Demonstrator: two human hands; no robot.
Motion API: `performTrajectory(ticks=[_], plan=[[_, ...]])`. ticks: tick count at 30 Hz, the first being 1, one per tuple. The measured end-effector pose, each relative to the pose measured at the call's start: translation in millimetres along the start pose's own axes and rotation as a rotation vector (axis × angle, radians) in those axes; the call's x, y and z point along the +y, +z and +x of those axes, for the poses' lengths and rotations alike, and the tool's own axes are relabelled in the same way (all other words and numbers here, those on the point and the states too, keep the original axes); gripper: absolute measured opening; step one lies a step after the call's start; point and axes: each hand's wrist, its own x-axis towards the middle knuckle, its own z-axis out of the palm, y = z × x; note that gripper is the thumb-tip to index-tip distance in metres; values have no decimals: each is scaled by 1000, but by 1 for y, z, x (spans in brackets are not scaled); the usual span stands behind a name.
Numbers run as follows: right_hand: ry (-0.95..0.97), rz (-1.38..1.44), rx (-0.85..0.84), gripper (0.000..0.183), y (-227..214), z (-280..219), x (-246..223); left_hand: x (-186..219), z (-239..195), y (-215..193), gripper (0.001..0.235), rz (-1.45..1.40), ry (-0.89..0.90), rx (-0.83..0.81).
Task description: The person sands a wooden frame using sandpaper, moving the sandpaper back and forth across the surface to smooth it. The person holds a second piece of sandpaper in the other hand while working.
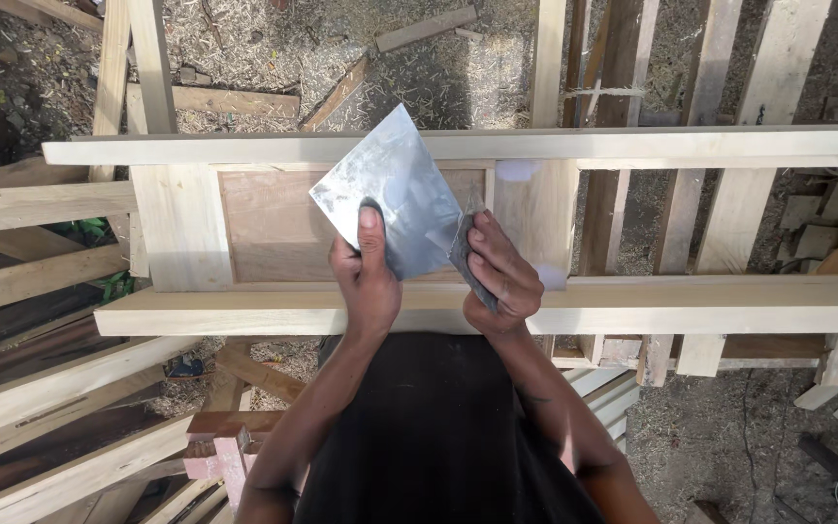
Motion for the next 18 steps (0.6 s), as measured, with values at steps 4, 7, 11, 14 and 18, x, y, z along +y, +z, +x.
performTrajectory(ticks=[4, 7, 11, 14, 18], plan=[[3, -108, -79, 39, -17, 0, 5, 11, -5, 1, 39, -51, 4, -55], [92, -216, -176, 36, -33, 10, 13, 15, -1, -2, 37, -21, 41, -59], [127, -314, -133, 29, -53, 39, -8, 13, 7, -2, 37, 363, 129, -21], [-95, -454, -349, 33, -58, 72, -31, 10, 14, 5, 37, 452, 186, -70], [-110, -714, -489, 28, -47, 85, -51, 0, 17, 15, 38, 494, 136, -63]])
